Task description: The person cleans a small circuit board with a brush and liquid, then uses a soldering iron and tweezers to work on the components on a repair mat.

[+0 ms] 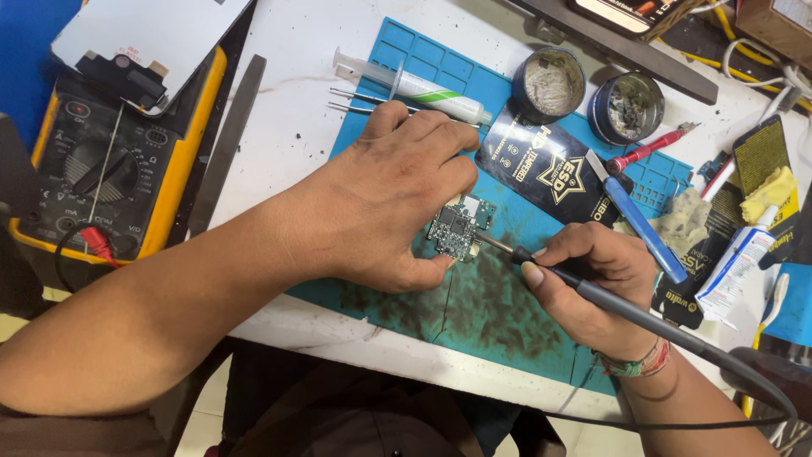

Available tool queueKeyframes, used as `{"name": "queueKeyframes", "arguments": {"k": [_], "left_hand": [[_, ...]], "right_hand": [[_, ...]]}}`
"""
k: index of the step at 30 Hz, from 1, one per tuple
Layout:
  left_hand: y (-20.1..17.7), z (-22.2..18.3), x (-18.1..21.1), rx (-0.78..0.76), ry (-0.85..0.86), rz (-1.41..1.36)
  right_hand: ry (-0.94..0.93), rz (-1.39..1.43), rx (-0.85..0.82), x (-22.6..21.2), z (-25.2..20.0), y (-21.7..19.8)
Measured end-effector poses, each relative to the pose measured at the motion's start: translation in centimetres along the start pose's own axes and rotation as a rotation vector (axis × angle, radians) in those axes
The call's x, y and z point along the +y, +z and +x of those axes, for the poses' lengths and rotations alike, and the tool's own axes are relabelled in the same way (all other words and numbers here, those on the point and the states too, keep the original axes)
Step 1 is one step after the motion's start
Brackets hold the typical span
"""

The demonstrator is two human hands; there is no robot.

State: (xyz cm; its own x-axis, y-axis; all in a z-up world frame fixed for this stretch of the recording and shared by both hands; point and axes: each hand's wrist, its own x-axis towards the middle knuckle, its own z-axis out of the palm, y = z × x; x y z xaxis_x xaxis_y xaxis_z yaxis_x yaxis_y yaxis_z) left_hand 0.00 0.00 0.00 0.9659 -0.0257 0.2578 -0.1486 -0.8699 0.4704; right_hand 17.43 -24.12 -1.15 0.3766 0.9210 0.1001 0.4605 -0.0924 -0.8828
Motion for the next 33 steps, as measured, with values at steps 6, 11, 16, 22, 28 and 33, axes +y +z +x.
{"name": "queueKeyframes", "arguments": {"k": [6,11,16,22,28,33], "left_hand": [[0.1,-0.1,-0.2,0.013,0.034,0.012],[0.0,-0.4,0.0,0.053,0.057,-0.025],[0.1,-0.4,0.2,0.042,0.062,-0.027],[0.1,-0.5,0.6,0.037,0.040,-0.026],[0.0,-0.2,0.7,-0.012,0.014,0.026],[0.2,-0.2,0.8,-0.018,0.013,0.036]], "right_hand": [[-0.040,0.053,0.024,0.3,-0.5,-0.5],[-0.093,0.033,0.155,0.6,0.2,-0.7],[-0.002,-0.084,0.225,-2.0,-2.2,-1.1],[0.148,-0.309,0.210,-4.9,-9.4,0.2],[0.218,-0.383,0.535,-4.1,-16.2,-7.3],[0.200,-0.130,0.868,-4.0,-16.4,-14.5]]}}
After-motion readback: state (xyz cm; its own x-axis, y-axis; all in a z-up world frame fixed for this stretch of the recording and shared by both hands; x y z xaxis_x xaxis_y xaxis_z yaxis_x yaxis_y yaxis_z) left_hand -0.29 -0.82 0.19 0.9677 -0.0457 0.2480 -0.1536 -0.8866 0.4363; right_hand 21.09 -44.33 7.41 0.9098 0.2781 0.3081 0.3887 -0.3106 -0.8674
